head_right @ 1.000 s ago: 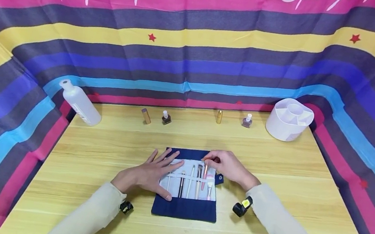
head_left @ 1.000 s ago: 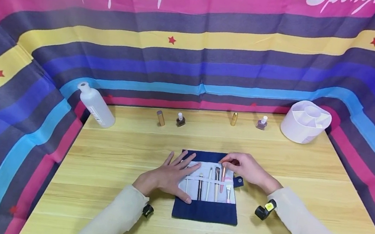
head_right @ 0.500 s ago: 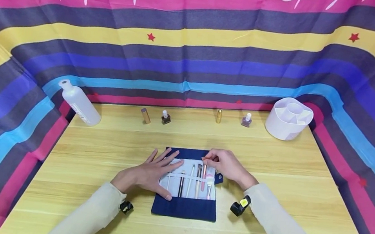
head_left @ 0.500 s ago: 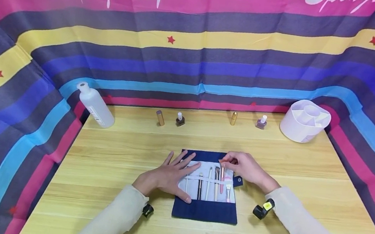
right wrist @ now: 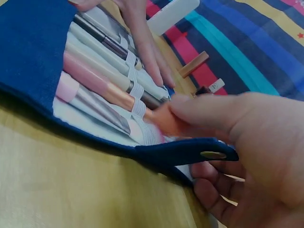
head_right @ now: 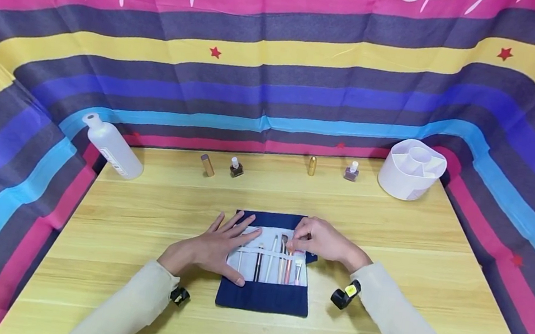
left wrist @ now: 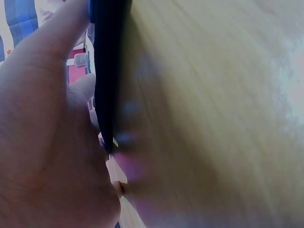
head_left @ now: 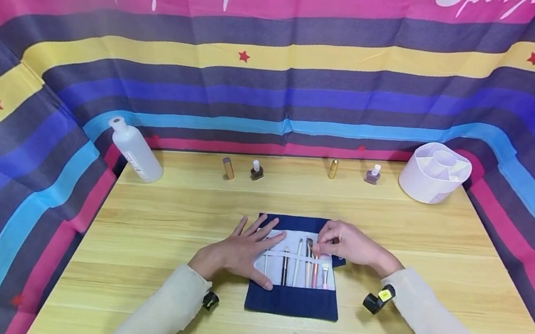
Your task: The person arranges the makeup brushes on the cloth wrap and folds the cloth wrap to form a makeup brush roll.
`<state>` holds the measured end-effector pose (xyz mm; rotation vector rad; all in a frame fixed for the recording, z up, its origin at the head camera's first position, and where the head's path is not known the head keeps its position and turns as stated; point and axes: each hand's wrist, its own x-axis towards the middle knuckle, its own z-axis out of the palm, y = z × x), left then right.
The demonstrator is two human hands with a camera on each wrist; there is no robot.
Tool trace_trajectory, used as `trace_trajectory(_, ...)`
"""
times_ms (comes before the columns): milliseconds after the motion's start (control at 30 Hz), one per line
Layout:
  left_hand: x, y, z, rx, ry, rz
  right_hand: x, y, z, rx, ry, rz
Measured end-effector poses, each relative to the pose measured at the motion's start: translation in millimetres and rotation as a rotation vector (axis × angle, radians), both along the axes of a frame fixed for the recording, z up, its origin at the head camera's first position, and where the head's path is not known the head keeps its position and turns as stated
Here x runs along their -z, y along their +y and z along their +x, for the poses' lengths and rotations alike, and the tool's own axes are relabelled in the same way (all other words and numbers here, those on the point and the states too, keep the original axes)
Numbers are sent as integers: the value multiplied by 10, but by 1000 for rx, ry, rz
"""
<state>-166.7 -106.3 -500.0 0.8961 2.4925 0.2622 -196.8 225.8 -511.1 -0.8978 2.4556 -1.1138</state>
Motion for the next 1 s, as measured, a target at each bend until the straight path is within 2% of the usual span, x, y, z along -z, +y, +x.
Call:
trace_trajectory(400, -7, 4, 1, 4, 1, 2, -108, 84, 82, -85, -34, 35)
trace_trajectory(500, -1, 8, -2, 5, 1, 1, -79, 88, 92, -83, -3, 35)
trace_trajectory(767, 3, 3, 0, 6, 1, 2, 34, 66, 223, 53, 122, 55)
trace_trajectory(1000, -11, 5, 5, 8, 1, -3, 10, 189, 528, -3, 364, 192)
